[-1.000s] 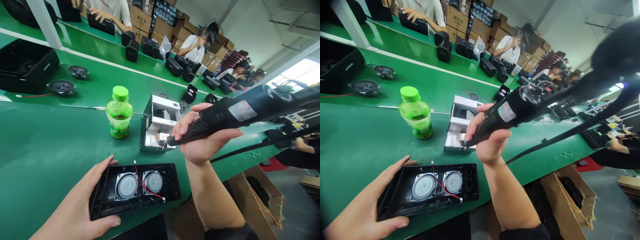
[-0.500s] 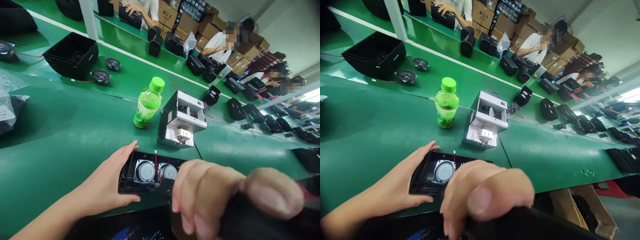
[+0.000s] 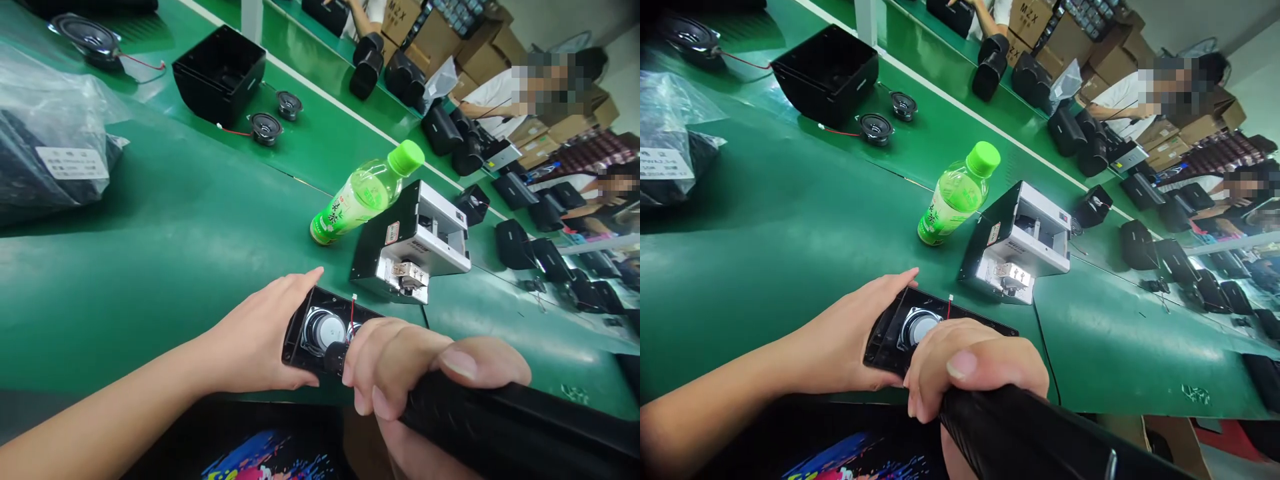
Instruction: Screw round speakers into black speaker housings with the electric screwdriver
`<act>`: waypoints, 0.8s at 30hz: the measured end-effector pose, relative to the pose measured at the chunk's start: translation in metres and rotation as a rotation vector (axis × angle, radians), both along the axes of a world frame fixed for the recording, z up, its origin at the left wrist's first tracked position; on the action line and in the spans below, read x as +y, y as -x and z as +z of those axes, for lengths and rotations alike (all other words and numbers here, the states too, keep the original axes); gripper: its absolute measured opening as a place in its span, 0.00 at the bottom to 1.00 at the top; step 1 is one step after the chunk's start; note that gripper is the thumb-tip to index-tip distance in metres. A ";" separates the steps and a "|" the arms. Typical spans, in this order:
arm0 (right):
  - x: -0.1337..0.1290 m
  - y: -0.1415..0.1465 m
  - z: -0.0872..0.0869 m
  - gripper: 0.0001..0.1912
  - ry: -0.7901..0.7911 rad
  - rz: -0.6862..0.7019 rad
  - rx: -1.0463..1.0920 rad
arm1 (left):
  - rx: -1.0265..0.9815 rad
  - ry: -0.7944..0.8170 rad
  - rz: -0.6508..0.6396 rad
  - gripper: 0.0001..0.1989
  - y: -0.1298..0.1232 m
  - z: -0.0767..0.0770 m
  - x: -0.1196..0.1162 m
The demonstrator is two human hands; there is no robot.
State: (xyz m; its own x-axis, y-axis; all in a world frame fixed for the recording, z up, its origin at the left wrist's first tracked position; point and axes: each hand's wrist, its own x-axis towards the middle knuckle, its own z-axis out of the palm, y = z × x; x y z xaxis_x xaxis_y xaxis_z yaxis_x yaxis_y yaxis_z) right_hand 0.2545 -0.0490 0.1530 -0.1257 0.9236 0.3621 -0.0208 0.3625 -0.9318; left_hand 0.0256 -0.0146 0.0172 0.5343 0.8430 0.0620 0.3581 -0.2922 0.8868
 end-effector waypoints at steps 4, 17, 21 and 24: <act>0.002 -0.001 -0.003 0.12 0.009 0.006 0.009 | -0.006 0.020 -0.009 0.84 -0.001 0.005 0.002; -0.005 0.004 -0.016 0.17 -0.103 0.206 -0.098 | -0.026 0.003 -0.031 0.79 -0.001 0.006 0.000; -0.010 0.005 -0.023 0.15 -0.088 0.143 -0.087 | -0.031 0.001 -0.026 0.78 0.001 0.010 0.000; -0.013 0.010 -0.024 0.12 -0.114 0.089 -0.081 | -0.035 -0.011 -0.025 0.77 0.000 0.010 0.001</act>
State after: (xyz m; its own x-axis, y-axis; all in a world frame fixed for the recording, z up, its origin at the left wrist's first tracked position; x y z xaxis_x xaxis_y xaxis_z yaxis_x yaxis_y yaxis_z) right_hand 0.2442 -0.0620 0.1293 -0.2380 0.8608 0.4498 0.0158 0.4664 -0.8844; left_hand 0.0252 -0.0134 0.0269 0.5529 0.8283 0.0903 0.3192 -0.3107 0.8953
